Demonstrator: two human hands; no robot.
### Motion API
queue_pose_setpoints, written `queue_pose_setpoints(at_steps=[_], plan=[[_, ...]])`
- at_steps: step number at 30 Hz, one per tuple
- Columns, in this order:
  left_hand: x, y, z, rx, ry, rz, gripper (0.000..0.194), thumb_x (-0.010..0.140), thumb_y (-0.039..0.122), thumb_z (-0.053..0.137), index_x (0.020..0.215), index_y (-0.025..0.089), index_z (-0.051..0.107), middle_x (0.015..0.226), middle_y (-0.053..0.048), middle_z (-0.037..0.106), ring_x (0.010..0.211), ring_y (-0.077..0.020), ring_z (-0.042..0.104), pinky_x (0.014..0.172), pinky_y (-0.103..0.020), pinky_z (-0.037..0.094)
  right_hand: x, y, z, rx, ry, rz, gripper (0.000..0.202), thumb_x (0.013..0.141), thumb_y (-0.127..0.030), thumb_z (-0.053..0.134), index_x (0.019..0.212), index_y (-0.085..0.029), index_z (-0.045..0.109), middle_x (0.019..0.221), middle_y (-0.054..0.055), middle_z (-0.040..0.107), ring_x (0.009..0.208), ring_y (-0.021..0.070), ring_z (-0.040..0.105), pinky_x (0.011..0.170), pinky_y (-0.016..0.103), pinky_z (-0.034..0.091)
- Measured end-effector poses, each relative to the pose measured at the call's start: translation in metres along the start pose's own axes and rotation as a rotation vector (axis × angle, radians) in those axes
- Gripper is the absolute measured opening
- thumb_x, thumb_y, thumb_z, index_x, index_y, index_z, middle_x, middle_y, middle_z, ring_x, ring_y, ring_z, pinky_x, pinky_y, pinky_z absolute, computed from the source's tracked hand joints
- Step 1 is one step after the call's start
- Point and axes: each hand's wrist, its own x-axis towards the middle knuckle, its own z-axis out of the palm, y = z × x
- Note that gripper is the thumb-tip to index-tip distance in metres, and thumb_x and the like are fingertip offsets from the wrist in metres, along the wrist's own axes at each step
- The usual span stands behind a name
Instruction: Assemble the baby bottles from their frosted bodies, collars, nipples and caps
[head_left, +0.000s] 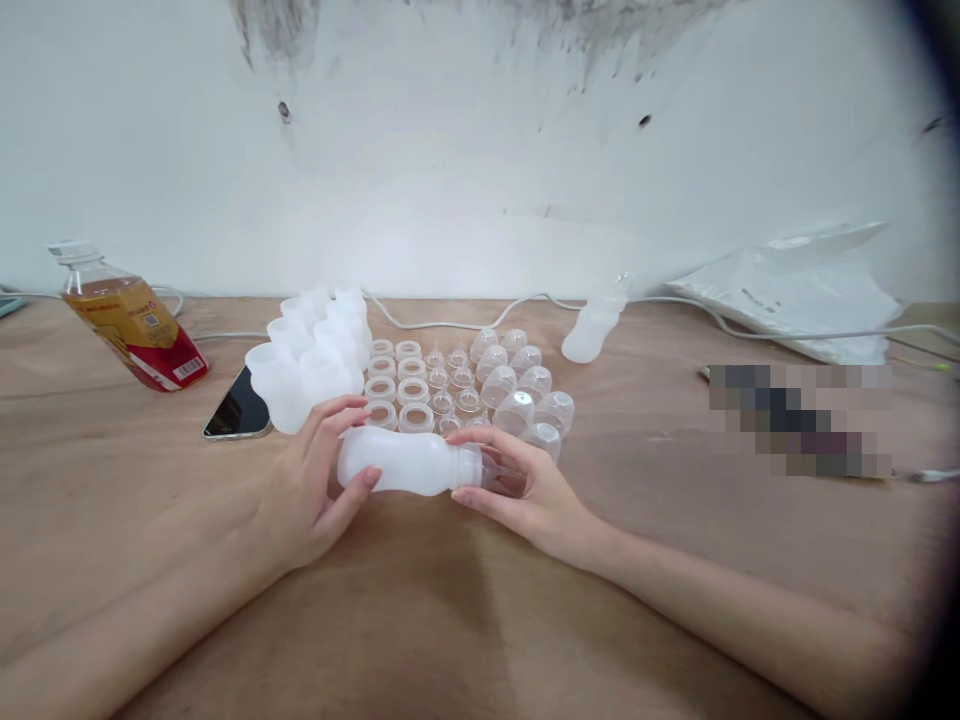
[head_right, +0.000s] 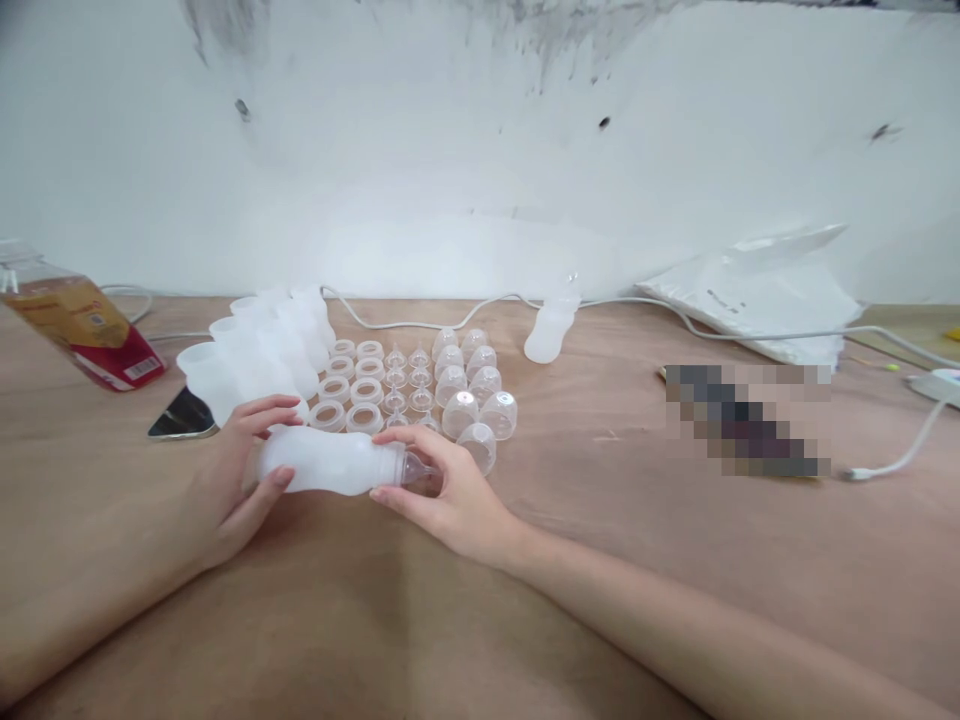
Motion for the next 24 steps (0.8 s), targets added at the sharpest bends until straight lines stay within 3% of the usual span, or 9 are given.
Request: queue_pose_setpoints(at_steps=[3,9,13,17,20,24], plan=[[-0.0002,-0.0041,0.0019,-0.075,-0.042,-0.026,0.031,0.083,0.023,0.042,0.113,0.017,0.037,0.108,-0.009,0.050,0.100,-0.0202,0.050,0.081,-0.035,0.045,0.0001,0.0002,-0.0009,0.002,0.010,0.000,0.033,0.072,-0.024,0.060,0.103,-0.021,0.050,0.107,0.004,0.053,0.098,0.0161,0.052,0.080,0.027,0.047],[-0.0009,-0.0061,0.0052,-0.155,0.021,0.206,0.042,0.075,0.005,0.053,0.111,0.018,0.037,0.114,-0.011,0.043,0.110,-0.0218,0.043,0.090,-0.041,0.040,0.0020,0.0006,-0.0020,0.084,0.027,0.042,0.034,0.073,-0.024,0.060,0.105,-0.022,0.050,0.106,0.003,0.054,0.095,0.0137,0.053,0.079,0.024,0.048],[-0.0011,-0.0050,0.0043,-0.265,0.048,0.079,0.050,0.071,0.013,0.060,0.114,0.017,0.035,0.121,-0.014,0.038,0.115,-0.0254,0.039,0.091,-0.044,0.039,0.0014,-0.0009,-0.0016,0.085,0.020,0.030,0.034,0.074,-0.023,0.059,0.106,-0.022,0.049,0.106,0.003,0.053,0.095,0.0128,0.053,0.079,0.022,0.048],[-0.0002,-0.0044,0.0035,-0.287,0.030,-0.082,0.043,0.075,0.017,0.055,0.114,0.018,0.037,0.115,-0.012,0.044,0.108,-0.0223,0.045,0.082,-0.036,0.047,0.0009,-0.0011,-0.0014,0.080,0.023,0.019,0.033,0.074,-0.022,0.058,0.106,-0.021,0.048,0.104,0.003,0.053,0.094,0.0128,0.053,0.078,0.022,0.048],[-0.0005,-0.0055,0.0052,-0.297,0.027,-0.034,0.043,0.073,0.012,0.056,0.111,0.019,0.037,0.113,-0.011,0.046,0.106,-0.0215,0.047,0.079,-0.034,0.049,0.0009,-0.0003,-0.0018,0.084,0.013,0.015,0.033,0.074,-0.022,0.058,0.106,-0.021,0.047,0.105,0.004,0.052,0.097,0.0137,0.052,0.079,0.023,0.048],[-0.0012,-0.0075,0.0078,-0.307,0.031,0.097,0.046,0.070,0.005,0.055,0.108,0.020,0.036,0.117,-0.011,0.041,0.111,-0.0232,0.044,0.089,-0.043,0.042,0.0012,-0.0007,-0.0016,0.073,0.037,0.017,0.035,0.074,-0.021,0.058,0.107,-0.022,0.045,0.111,0.004,0.049,0.103,0.0147,0.049,0.083,0.026,0.047]])
